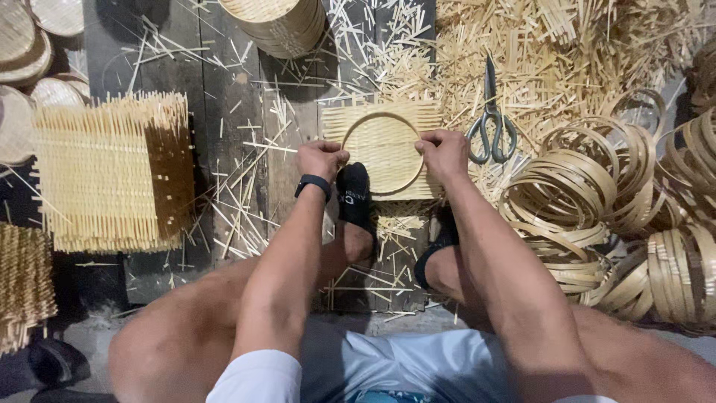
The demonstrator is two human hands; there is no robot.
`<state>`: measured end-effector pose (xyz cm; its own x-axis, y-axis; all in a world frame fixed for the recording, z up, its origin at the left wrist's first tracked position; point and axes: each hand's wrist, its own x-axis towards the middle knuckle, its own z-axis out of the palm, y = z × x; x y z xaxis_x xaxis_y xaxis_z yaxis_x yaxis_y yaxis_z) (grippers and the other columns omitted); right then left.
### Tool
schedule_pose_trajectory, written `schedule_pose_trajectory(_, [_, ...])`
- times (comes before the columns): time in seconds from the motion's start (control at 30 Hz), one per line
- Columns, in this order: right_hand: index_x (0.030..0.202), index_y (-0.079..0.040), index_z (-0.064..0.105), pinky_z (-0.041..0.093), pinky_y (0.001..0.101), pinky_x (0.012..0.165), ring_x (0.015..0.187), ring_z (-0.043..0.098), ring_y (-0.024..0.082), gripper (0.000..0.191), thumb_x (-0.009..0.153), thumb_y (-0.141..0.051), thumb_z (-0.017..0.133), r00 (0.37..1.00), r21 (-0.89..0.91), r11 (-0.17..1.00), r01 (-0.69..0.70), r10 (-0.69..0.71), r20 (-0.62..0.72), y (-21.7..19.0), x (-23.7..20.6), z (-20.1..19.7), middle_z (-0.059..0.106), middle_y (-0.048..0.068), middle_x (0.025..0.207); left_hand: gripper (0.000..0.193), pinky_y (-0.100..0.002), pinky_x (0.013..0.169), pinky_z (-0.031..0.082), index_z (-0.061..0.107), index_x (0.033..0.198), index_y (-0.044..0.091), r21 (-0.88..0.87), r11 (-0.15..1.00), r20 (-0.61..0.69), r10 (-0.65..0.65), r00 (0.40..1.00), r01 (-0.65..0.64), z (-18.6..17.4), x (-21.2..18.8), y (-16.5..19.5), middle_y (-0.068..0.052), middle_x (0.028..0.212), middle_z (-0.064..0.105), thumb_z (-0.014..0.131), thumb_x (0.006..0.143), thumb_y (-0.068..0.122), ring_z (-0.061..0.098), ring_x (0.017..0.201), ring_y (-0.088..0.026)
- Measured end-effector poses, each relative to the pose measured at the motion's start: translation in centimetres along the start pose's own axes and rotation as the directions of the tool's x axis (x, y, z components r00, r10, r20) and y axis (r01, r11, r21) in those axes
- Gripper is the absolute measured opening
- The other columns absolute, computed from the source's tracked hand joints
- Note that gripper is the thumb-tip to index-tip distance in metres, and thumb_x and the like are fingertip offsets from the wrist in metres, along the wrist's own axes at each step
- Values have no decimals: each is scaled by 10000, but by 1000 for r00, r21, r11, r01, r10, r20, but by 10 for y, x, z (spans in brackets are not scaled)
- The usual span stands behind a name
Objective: The person sits on the floor of a bamboo workshop and uses scissors to trim bamboo strips, fitting them around a round wooden block inside a bamboo steamer rim. They press the woven bamboo panel into place, reposition the steamer parts, and continue cutting and fitting strips around the rim.
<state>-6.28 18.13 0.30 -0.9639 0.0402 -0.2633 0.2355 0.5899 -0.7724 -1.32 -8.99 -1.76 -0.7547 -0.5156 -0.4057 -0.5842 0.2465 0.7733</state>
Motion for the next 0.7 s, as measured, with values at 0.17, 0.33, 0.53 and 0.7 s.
schedule_pose_trajectory(0.17, [980,-74,811,589,302,735,755,755,174,201,797,-151,845,999,3,1000,0,-1,43,8,6,-3,792,97,866,224,-290,669,591,795,838,5,-97,995,19,-20,1000,21,9,6,-17,-87,823,772,921,658,49,713,711,-152])
schedule_pose_trajectory(0.33, [960,-64,816,589,315,731,755,750,178,204,778,-138,871,989,-37,991,128,-125,75,6,12,-7,783,109,853,205,-283,681,581,803,838,18,-84,991,59,-99,993,104,5,3,-23,-89,812,784,918,673,59,710,719,-139])
schedule_pose_trajectory(0.53, [1101,-88,810,556,351,909,931,715,225,279,883,-262,816,985,-333,941,65,-6,175,-44,-9,-21,752,120,1114,183,-348,758,560,812,866,61,320,947,135,-12,991,-33,-14,5,17,-91,895,764,884,737,168,692,822,-229])
schedule_pose_trajectory(0.7, [1412,27,486,366,471,1185,1343,433,378,769,780,-313,760,709,-460,648,607,-181,681,-84,-45,19,472,223,1426,179,-425,892,522,815,955,109,334,533,72,808,585,-777,14,12,51,-110,1044,722,796,853,254,642,1004,-347])
